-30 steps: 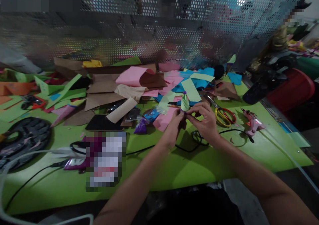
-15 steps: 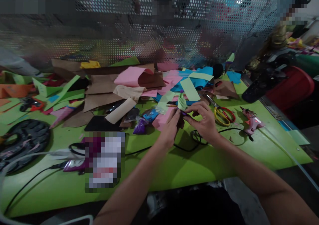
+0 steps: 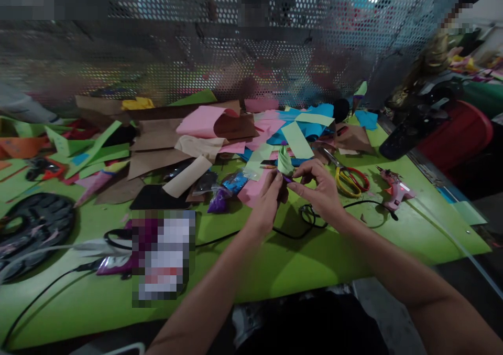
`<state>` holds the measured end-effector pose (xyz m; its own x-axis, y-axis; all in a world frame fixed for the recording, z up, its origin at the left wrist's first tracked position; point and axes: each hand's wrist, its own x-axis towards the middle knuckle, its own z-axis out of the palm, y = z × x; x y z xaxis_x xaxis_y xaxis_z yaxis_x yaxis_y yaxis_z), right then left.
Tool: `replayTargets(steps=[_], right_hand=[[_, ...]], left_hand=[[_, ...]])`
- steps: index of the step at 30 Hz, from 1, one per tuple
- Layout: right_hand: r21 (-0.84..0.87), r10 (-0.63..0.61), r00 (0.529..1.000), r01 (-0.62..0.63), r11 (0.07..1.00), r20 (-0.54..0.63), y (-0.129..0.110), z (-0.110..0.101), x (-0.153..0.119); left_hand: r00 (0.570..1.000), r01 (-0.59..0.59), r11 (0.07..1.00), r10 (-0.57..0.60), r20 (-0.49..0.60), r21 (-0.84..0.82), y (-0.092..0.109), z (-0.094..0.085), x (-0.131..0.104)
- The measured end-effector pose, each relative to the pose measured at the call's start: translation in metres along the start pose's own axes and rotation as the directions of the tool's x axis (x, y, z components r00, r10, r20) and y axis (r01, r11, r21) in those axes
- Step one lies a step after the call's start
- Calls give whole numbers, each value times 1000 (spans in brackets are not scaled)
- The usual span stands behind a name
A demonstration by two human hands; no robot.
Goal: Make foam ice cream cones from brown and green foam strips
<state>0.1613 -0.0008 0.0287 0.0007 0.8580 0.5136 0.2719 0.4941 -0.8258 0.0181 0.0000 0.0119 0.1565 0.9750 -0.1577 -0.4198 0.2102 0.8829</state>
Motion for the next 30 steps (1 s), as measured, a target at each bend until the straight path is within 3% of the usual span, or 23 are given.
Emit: replayTargets(steps=[12, 23, 30], right_hand=[[41, 147, 989, -146, 988, -8, 7, 1, 2], [232, 290, 956, -291, 928, 39, 12, 5, 3], [239, 284, 958, -287, 928, 45, 15, 4, 4]], left_hand=[[995, -41, 999, 44, 90, -28, -2, -3, -1], [996, -20, 996, 27, 82, -83, -2, -1, -1], [996, -25, 996, 32, 81, -86, -2, -2, 1]])
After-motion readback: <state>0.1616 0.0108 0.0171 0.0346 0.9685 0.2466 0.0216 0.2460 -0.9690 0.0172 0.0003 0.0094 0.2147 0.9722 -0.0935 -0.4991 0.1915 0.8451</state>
